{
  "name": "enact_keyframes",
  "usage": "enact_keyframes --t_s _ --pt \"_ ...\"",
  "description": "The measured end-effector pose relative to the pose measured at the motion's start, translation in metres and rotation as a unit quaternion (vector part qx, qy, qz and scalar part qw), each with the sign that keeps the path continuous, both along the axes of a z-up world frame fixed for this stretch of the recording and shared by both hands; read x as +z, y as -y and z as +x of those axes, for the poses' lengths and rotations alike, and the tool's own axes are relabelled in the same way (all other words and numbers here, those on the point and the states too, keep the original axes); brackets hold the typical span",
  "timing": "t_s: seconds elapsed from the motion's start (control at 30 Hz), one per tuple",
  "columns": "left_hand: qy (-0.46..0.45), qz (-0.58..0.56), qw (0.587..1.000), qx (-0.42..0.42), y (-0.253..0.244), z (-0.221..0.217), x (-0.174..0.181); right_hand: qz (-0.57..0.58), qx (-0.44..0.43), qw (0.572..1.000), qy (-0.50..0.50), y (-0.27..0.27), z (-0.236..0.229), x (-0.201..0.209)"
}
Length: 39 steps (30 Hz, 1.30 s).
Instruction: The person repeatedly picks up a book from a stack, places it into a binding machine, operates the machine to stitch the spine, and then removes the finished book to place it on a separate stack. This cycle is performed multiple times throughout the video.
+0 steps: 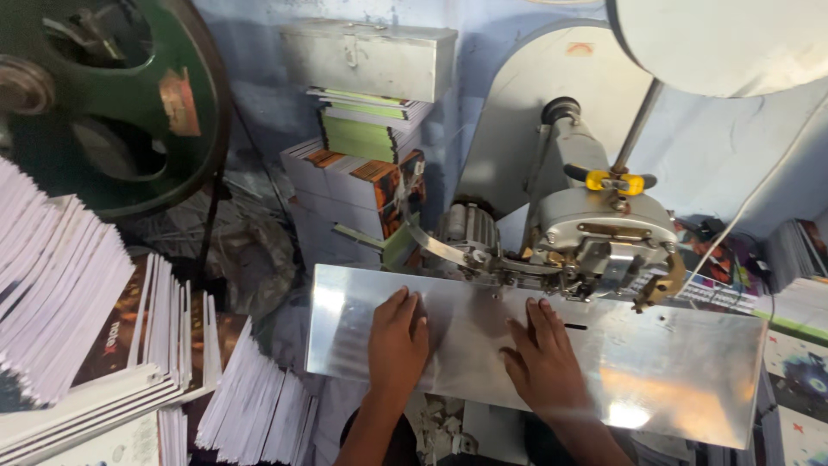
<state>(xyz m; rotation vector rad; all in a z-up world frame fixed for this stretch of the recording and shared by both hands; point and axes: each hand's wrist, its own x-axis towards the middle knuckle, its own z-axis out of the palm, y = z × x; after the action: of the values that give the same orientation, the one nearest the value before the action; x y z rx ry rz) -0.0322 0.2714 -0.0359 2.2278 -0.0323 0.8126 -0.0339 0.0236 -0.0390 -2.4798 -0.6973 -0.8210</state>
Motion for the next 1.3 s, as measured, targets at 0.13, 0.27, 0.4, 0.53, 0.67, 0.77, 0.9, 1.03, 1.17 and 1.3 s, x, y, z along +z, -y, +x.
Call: enact_keyframes --t_s 0.13,0.27,0.4,0.53,0.67,0.77,0.9,1.03,1.17,1.3 --pt "0.031 0.008 0.999 -0.005 -0.003 -0.001 0.001 -0.014 0.004 1.0 0.002 -0.015 0.006 0.0" --pt "0.024 -0.014 0.999 -0.015 -0.006 -0.002 0.004 -0.045 0.062 0.997 0.009 -0.028 0.011 0.003" --pt "0.004 -0.028 0.999 -0.022 -0.009 -0.002 0.0 -0.041 0.096 0.994 0.02 -0.051 0.014 0.008" --pt "0.021 -0.101 0.991 -0.084 -0.021 -0.002 -0.006 -0.048 0.104 0.993 0.025 -0.072 0.025 0.018" --pt "-0.022 -0.14 0.985 -0.101 -0.029 -0.007 -0.008 -0.068 0.098 0.992 0.031 -0.088 0.044 0.023" --pt "-0.02 -0.144 0.984 -0.107 -0.032 -0.012 -0.01 -0.087 0.077 0.992 0.041 -0.099 0.056 0.021" --pt "-0.052 -0.186 0.977 -0.087 -0.039 -0.022 -0.009 -0.065 0.064 0.996 0.001 -0.105 0.065 0.015" --pt "0.002 -0.124 0.991 -0.039 -0.057 -0.038 -0.003 -0.072 0.043 0.996 -0.023 -0.106 0.07 0.01" --pt "-0.008 -0.07 0.997 0.029 -0.084 -0.056 0.006 -0.062 0.033 0.997 -0.011 -0.109 0.071 0.006" --pt "-0.005 -0.007 0.994 0.108 -0.114 -0.083 0.01 -0.046 0.042 0.998 0.005 -0.108 0.071 0.004"
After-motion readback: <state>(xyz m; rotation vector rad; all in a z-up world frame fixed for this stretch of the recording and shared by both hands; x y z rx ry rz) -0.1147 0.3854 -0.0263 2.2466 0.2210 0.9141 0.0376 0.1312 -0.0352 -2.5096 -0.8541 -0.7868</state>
